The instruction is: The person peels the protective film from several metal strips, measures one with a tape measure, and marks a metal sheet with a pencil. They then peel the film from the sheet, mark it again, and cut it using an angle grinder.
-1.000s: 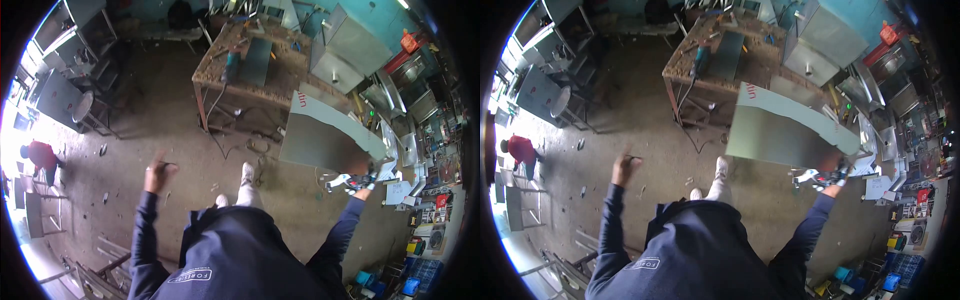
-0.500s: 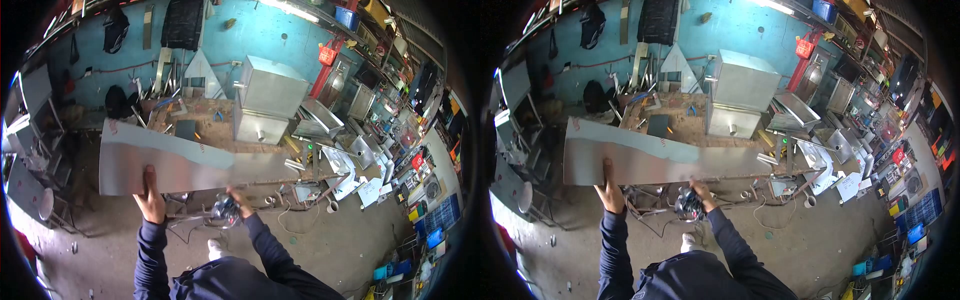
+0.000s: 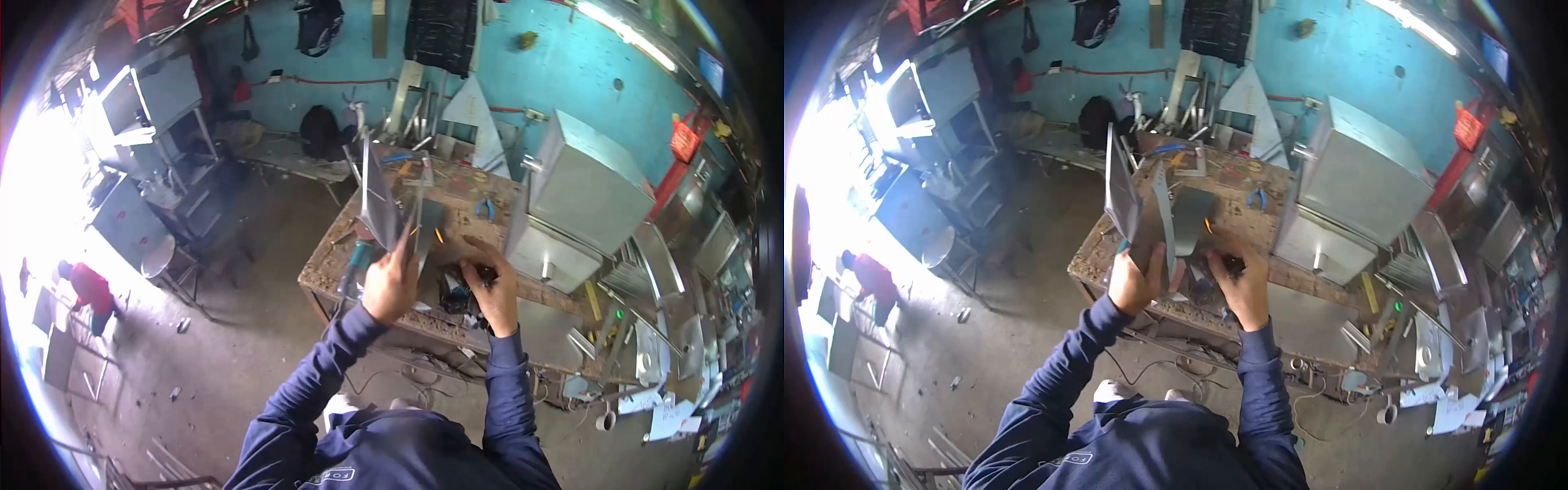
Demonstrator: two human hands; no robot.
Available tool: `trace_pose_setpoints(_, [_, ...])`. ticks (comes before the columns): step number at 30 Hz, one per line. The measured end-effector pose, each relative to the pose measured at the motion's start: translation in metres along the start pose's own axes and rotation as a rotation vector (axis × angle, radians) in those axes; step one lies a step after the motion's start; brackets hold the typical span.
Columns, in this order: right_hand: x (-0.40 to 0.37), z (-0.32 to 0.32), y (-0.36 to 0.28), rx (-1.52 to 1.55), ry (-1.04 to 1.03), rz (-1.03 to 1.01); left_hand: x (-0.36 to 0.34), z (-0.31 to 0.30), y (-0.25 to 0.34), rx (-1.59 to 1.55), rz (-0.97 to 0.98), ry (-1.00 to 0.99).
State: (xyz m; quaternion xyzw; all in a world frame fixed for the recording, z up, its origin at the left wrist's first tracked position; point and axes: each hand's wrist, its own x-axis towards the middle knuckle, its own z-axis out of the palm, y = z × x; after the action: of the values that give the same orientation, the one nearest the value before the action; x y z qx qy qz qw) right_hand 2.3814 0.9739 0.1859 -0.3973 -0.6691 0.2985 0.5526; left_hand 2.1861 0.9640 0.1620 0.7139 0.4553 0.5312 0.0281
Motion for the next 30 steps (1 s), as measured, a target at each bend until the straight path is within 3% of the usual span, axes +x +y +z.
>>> trace_pose_setpoints(1, [0.008, 0.005, -0.008, -0.128, 0.018, -0.133, -0.002, 0.003, -0.003, 0.040, 0.058, -0.004])
trace_pose_setpoints(2, [0.015, 0.011, -0.013, -0.111, 0.011, -0.133, -0.007, 0.008, -0.010, 0.145, 0.138, -0.020])
trace_pose_setpoints(4, [0.026, 0.024, -0.021, -0.278, 0.073, -0.211, -0.016, 0.017, -0.014, 0.039, -0.016, -0.044])
trace_pose_setpoints(6, [0.036, 0.034, -0.027, -0.261, 0.069, -0.156, -0.024, 0.027, -0.025, 0.102, 0.051, -0.044])
trace_pose_setpoints(8, [0.046, 0.044, -0.026, -0.197, 0.158, -0.364, -0.026, 0.026, -0.020, 0.042, -0.006, -0.059])
trace_pose_setpoints(12, [0.061, 0.052, -0.028, -0.133, 0.125, -0.403, -0.030, 0.030, -0.036, 0.118, 0.043, -0.043])
trace_pose_setpoints(15, [0.064, 0.053, -0.031, -0.113, 0.064, -0.420, -0.023, 0.030, -0.027, -0.156, -0.177, -0.100])
trace_pose_setpoints(16, [0.065, 0.055, -0.031, -0.112, 0.041, -0.455, -0.023, 0.028, -0.027, -0.093, 0.002, -0.030])
trace_pose_setpoints(18, [0.066, 0.056, -0.031, -0.117, 0.021, -0.483, -0.031, 0.038, -0.032, 0.318, 0.013, 0.015])
trace_pose_setpoints(20, [0.061, 0.061, -0.032, -0.080, 0.001, -0.405, -0.031, 0.030, -0.028, 0.353, 0.062, 0.041])
trace_pose_setpoints(23, [0.059, 0.067, -0.017, -0.122, -0.042, -0.439, -0.040, 0.022, -0.027, 0.121, 0.045, 0.011])
trace_pose_setpoints(27, [0.055, 0.080, -0.006, -0.095, -0.071, -0.396, -0.061, 0.031, -0.046, 0.050, -0.098, -0.054])
trace_pose_setpoints(30, [0.047, 0.089, -0.002, -0.050, -0.058, -0.345, -0.059, 0.013, -0.022, 0.042, -0.084, 0.042])
